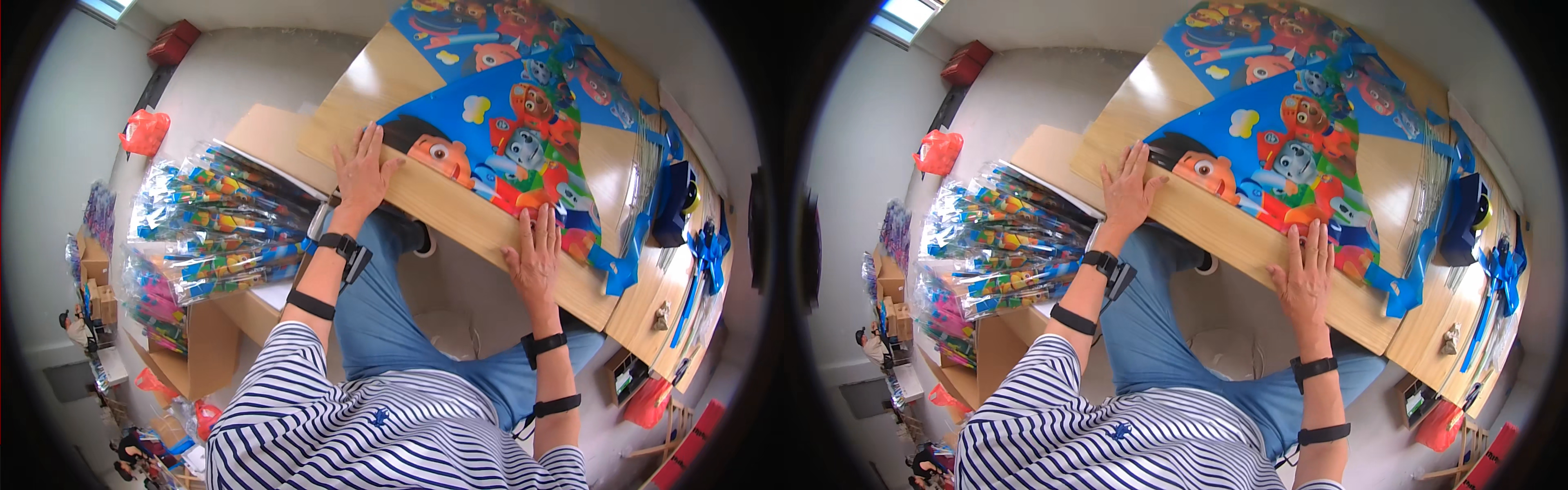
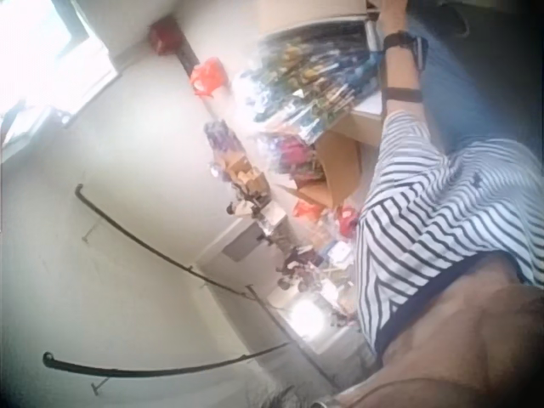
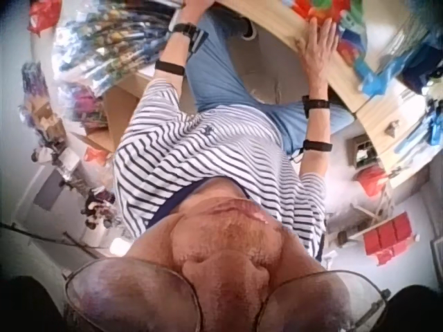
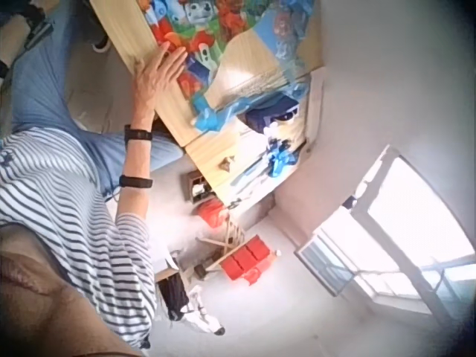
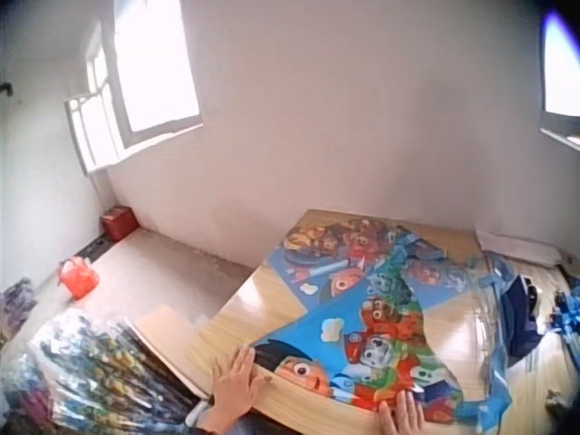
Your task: The recorder is assembling a kite by attaching ribbons and folding the plastic sail.
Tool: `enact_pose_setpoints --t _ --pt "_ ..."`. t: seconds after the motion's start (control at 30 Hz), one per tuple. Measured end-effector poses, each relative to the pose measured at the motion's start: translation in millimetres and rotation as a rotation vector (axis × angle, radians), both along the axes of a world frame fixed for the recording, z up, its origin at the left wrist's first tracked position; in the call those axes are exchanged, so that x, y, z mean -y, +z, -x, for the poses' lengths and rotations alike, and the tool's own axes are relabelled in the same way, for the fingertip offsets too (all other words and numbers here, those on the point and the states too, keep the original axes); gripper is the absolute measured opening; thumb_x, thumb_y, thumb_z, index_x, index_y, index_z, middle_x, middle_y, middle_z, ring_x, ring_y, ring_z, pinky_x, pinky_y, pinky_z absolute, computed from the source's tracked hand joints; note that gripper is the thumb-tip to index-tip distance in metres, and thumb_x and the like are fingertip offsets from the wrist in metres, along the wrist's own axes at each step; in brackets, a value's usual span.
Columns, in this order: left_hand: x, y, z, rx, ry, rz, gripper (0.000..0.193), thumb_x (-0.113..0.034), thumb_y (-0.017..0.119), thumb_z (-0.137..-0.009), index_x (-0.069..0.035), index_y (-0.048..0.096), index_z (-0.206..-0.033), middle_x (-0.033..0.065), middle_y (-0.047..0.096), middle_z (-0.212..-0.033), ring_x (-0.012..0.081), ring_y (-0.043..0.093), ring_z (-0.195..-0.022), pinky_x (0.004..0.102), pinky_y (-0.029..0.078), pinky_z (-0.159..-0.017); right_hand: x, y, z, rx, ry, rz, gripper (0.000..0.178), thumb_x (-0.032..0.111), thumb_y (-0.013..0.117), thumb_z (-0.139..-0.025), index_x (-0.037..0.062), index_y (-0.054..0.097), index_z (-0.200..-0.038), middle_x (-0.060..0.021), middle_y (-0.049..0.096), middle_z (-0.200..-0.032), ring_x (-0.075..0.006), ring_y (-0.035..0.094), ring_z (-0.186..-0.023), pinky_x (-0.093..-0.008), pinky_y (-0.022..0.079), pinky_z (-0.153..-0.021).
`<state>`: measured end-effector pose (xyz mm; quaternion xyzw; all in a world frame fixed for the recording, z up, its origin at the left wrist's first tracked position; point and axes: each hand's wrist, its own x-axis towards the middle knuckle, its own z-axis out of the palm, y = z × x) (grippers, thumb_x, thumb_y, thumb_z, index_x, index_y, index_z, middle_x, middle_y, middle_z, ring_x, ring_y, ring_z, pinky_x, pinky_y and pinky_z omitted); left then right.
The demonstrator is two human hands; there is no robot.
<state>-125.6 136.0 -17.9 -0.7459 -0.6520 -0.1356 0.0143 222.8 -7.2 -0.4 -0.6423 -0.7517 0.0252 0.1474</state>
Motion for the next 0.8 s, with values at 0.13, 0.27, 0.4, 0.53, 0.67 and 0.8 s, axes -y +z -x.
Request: enact_pose_setpoints --t 0.13,0.27,0.4,0.53,0.67,0.8 --pt "-8.4 9.7 -1.4 0.054 0.163 0.048 0.073 -0.056 0.050 -0.104 -0.008 0.043 -0.158 0.0098 0.037 -0.168 0.0282 0.030 -0.157 0.0701 0.013 -0.122 0.5 0.0 -0.2 0.052 0.001 -0.012 0.075 0.052 0.055 -0.101 0.0098 0.039 -0.161 -0.0234 0.026 -0.170 -0.0411 0.023 -0.158 -0.0541 0.022 -0.126" --pt "-31.2 18.5 -5.3 0.043 -0.205 -0.166 0.070 -0.047 0.060 -0.101 -0.007 0.045 -0.156 0.0118 0.039 -0.167 0.0293 0.031 -0.157 0.0607 0.017 -0.125 0.1 7.1 3.6 0.038 -0.020 0.032 0.075 0.052 0.054 -0.101 0.0108 0.039 -0.162 -0.0237 0.025 -0.170 -0.0407 0.023 -0.158 -0.0534 0.021 -0.127" --pt "-49.8 7.2 -24.1 0.088 -0.349 -0.073 0.068 -0.041 0.062 -0.101 -0.004 0.044 -0.155 0.0167 0.042 -0.163 0.0333 0.036 -0.153 0.0574 0.022 -0.124 1.5 12.0 5.4 0.000 -0.032 0.087 0.082 0.042 0.071 -0.093 0.0099 0.039 -0.161 -0.0238 0.023 -0.171 -0.0403 0.020 -0.159 -0.0531 0.019 -0.127" --pt "-46.3 -9.2 -11.8 -0.037 -0.296 0.071 0.076 -0.049 0.056 -0.102 -0.004 0.037 -0.160 0.0175 0.034 -0.168 0.0329 0.030 -0.156 0.0554 0.024 -0.125 4.3 4.0 2.3 -0.073 -0.016 -0.012 0.087 0.039 0.077 -0.086 0.0089 0.040 -0.159 -0.0260 0.026 -0.168 -0.0411 0.025 -0.157 -0.0532 0.021 -0.127" --pt "-40.9 -16.5 -2.8 0.012 -0.343 -0.013 0.085 -0.061 0.055 -0.100 -0.006 0.034 -0.162 0.0155 0.034 -0.168 0.0347 0.030 -0.156 0.0550 0.023 -0.125 9.3 -6.0 2.2 -0.038 -0.052 -0.041 0.084 0.048 0.069 -0.093 0.0054 0.039 -0.159 -0.0246 0.028 -0.168 -0.0391 0.024 -0.157 -0.0526 0.021 -0.127" --pt "-38.7 -14.1 -6.9 0.050 -0.317 -0.110 0.093 -0.068 0.054 -0.097 -0.006 0.032 -0.163 0.0144 0.034 -0.168 0.0357 0.030 -0.155 0.0548 0.023 -0.125 11.2 -6.6 10.9 -0.041 -0.129 -0.027 0.087 0.049 0.068 -0.094 0.0002 0.036 -0.159 -0.0236 0.027 -0.169 -0.0377 0.023 -0.158 -0.0525 0.021 -0.127"
